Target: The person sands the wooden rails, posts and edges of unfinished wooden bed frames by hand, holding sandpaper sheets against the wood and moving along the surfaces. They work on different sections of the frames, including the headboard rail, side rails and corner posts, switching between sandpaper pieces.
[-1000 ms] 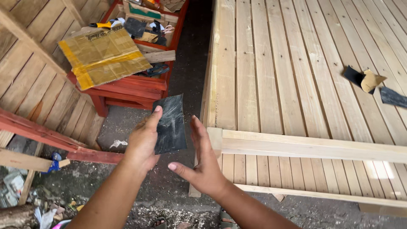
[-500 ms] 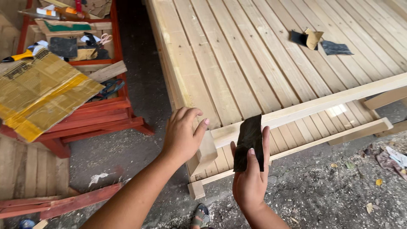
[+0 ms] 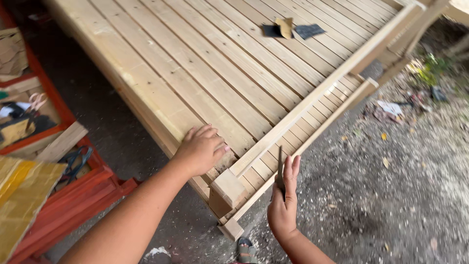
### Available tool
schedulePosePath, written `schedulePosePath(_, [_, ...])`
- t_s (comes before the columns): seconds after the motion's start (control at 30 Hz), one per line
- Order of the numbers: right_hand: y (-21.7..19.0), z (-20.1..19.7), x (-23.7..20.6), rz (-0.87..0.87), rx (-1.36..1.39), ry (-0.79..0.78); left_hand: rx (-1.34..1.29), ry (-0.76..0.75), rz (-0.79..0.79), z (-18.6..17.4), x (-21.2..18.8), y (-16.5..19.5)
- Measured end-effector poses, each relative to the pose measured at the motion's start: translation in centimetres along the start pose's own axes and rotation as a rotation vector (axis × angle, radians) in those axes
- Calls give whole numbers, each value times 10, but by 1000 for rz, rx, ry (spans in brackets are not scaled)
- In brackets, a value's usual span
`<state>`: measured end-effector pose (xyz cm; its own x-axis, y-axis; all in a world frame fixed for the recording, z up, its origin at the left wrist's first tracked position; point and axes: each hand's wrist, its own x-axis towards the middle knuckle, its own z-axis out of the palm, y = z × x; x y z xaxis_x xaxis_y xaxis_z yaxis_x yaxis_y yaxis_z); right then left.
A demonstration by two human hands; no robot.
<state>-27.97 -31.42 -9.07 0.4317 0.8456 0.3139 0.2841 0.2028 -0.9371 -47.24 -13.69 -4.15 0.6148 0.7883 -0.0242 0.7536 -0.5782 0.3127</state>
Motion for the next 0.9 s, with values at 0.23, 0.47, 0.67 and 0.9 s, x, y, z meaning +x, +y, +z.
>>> schedulePosePath(0.23, [-45,67,-64,353,-219,-23,67,193,202,8,-2,-30])
schedulePosePath(0.47, [-98,98,-5,614,-752,-142,88,111,161,-3,-3,-29])
schedulePosePath(0.67, [-115,86,-19,509,-923,-171,86,123,180,-4,-2,-33])
schedulePosePath(0.9, [-116,79,-8,823,-741,-117,74,165,192,2,-3,-37])
